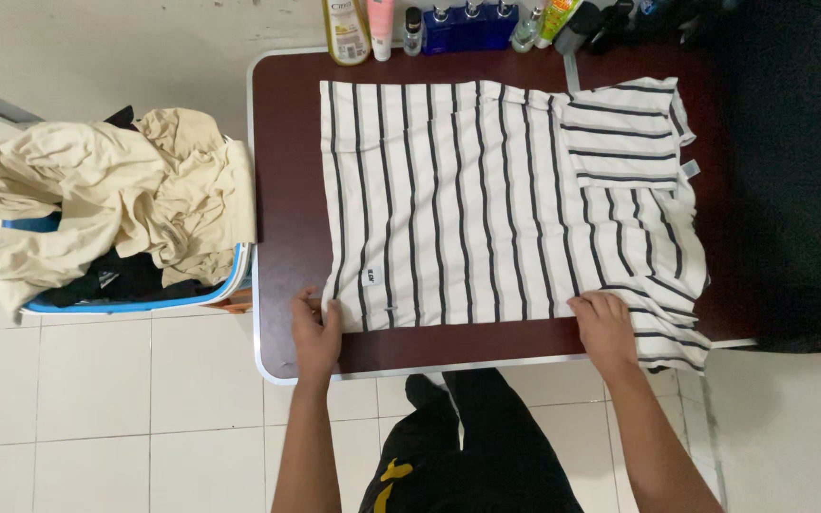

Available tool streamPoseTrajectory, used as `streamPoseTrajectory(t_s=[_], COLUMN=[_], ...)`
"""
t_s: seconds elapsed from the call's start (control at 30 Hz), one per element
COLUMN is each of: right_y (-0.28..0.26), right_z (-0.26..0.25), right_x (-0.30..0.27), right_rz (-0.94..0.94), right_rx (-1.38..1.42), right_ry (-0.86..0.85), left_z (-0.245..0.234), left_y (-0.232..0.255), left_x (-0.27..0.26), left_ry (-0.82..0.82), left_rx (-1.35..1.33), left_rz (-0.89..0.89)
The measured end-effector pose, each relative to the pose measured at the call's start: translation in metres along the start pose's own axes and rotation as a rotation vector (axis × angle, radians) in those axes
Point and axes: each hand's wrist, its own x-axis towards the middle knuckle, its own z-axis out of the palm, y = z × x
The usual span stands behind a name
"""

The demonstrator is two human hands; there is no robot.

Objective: The person folds a striped shirt on a table, smoothing and aligning it before placing it into a suitcase. Then the person folds a beige t-shirt on the same table and places it into the suitcase.

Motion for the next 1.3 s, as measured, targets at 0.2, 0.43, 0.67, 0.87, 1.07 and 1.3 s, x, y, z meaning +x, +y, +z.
streamPoseTrajectory(t_s=[0.2, 0.43, 0.67, 0.87, 1.07, 1.3], right_y=[0.011, 0.002, 0.006, 0.04, 0.086, 0.071], right_z=[0.002, -0.023, -0.033, -0.017, 0.0, -0.042], right_x=[-0.006, -0.003, -0.047, -0.108, -0.139, -0.105], right_rz=[0.114, -0.015, 0.229, 0.494, 0.37, 0.243], right_rx=[0.206, 0.128, -0.036, -0.344, -0.267, 0.019], right_ry=[0.046, -0.087, 0.114, -0.214, -0.077, -0.133], left_z=[-0.001, 0.013, 0.045, 0.093, 0.09, 0.062], left_y=[0.0, 0.003, 0.035, 0.048, 0.023, 0.018], left_x=[-0.01, -0.022, -0.02, -0.058, -0.066, -0.052], left_ry=[-0.026, -0.127, -0.089, -0.515, -0.405, -0.325], left_rx=[0.243, 0.815, 1.027, 0.61, 0.637, 0.843], left_rz=[-0.002, 0.023, 0.55, 0.692, 0.712, 0.623])
